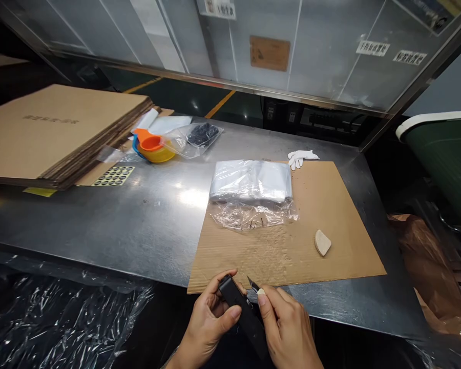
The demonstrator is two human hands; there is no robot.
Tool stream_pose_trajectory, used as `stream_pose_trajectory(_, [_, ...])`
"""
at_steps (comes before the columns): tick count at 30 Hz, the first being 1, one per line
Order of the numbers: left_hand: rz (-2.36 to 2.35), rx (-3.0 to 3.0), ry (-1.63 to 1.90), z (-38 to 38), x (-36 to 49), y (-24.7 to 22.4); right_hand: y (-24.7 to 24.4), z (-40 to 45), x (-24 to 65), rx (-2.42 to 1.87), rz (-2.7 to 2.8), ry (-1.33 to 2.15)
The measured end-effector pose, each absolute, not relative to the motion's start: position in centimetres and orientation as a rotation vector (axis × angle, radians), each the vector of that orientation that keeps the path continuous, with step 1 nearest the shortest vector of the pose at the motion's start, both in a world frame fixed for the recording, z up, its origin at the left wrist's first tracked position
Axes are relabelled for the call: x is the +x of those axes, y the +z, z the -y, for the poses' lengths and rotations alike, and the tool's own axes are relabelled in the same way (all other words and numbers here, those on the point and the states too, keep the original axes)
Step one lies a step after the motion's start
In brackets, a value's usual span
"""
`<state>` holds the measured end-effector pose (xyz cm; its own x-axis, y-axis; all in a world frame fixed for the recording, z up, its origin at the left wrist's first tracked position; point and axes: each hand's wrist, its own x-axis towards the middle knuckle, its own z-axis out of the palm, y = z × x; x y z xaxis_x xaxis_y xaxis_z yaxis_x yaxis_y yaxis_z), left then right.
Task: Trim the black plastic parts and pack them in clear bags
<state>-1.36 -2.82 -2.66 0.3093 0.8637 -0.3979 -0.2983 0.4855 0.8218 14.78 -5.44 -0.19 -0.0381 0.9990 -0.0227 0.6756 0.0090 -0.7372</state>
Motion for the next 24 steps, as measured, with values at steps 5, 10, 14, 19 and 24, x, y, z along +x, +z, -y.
stream_pose_trajectory(5, [-0.969, 0.655, 0.891, 2.5, -1.2, -2.8, -0.6, 4.9, 15.6, -1.738, 1.685, 0.858])
stream_pose_trajectory(10, [-1.026, 0.569, 0.968, 2.0, -0.9, -3.6, -3.8, 3.5, 17.6, -2.06, 1.797, 0.536])
stream_pose_trajectory(14, [-1.039, 0.368, 0.896, 1.5, -0.4, -4.3, -7.2, 1.8, 19.5, -2.286, 1.931, 0.096])
stream_pose_trajectory(19, [-1.138, 0.069, 0.756, 1.5, 0.5, -5.4, -9.1, -0.2, 21.3, -2.252, 1.986, -0.152])
stream_pose_trajectory(24, [-1.125, -0.206, 0.708, 0.7, 1.2, -7.0, -8.4, -2.0, 21.3, -2.033, 2.095, -0.255])
